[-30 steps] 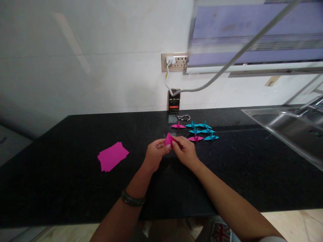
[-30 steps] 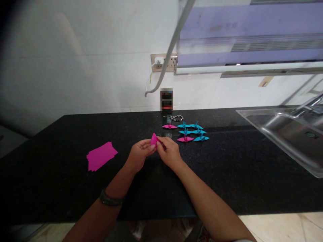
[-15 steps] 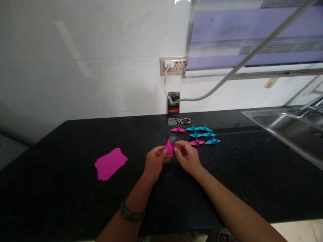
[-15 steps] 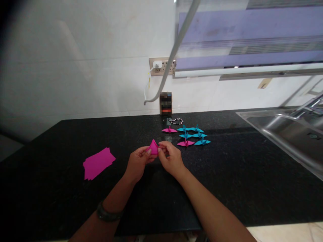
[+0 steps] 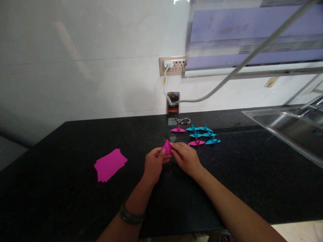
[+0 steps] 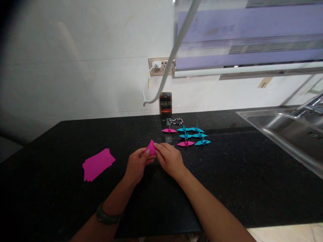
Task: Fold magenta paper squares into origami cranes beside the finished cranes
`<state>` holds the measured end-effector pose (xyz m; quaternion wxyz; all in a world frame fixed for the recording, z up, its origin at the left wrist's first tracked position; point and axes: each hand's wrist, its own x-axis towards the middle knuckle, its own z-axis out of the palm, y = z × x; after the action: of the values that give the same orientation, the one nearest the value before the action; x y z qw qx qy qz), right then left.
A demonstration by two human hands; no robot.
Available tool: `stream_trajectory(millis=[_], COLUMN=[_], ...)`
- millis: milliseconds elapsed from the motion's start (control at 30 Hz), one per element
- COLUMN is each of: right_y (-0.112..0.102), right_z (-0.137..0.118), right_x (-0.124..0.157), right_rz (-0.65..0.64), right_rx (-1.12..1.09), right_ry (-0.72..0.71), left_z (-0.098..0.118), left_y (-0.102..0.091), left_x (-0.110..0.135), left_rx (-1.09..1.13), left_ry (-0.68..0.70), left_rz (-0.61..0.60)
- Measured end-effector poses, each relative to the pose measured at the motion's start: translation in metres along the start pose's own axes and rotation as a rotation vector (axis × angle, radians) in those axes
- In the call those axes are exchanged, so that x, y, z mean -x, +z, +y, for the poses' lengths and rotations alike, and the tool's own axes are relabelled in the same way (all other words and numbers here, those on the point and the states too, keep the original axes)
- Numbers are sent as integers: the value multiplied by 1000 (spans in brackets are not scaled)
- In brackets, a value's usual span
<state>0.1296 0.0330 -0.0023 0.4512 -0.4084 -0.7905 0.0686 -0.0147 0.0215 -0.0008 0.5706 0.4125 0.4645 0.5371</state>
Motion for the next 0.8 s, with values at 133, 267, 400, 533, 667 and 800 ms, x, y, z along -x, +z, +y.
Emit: stream_trajectory(millis=[133, 267, 400, 533, 667, 800], right_y=[0, -1, -1, -4, -5, -4], right_z=[-1, -1, -2, -3, -2, 0], right_x=[1, 1, 0, 0, 0, 0], right_rz=[26, -12, -25, -36, -38, -39], right_rx=[-115, -153, -183, -227, -230, -217], right_ry=[125, 194, 193, 182, 178, 160], left_z=[-1, -2, -3, -3, -4, -4], left_y=[-2, -3, -3, -3, -4, -4], left_x=[0, 0, -1, -1, -1, -2], left_rx=[-90, -207, -240, -229, -226, -240], left_ry=[47, 111, 118, 110, 111, 99], left_rz=[-12, -20, -11, -3, -8, -2])
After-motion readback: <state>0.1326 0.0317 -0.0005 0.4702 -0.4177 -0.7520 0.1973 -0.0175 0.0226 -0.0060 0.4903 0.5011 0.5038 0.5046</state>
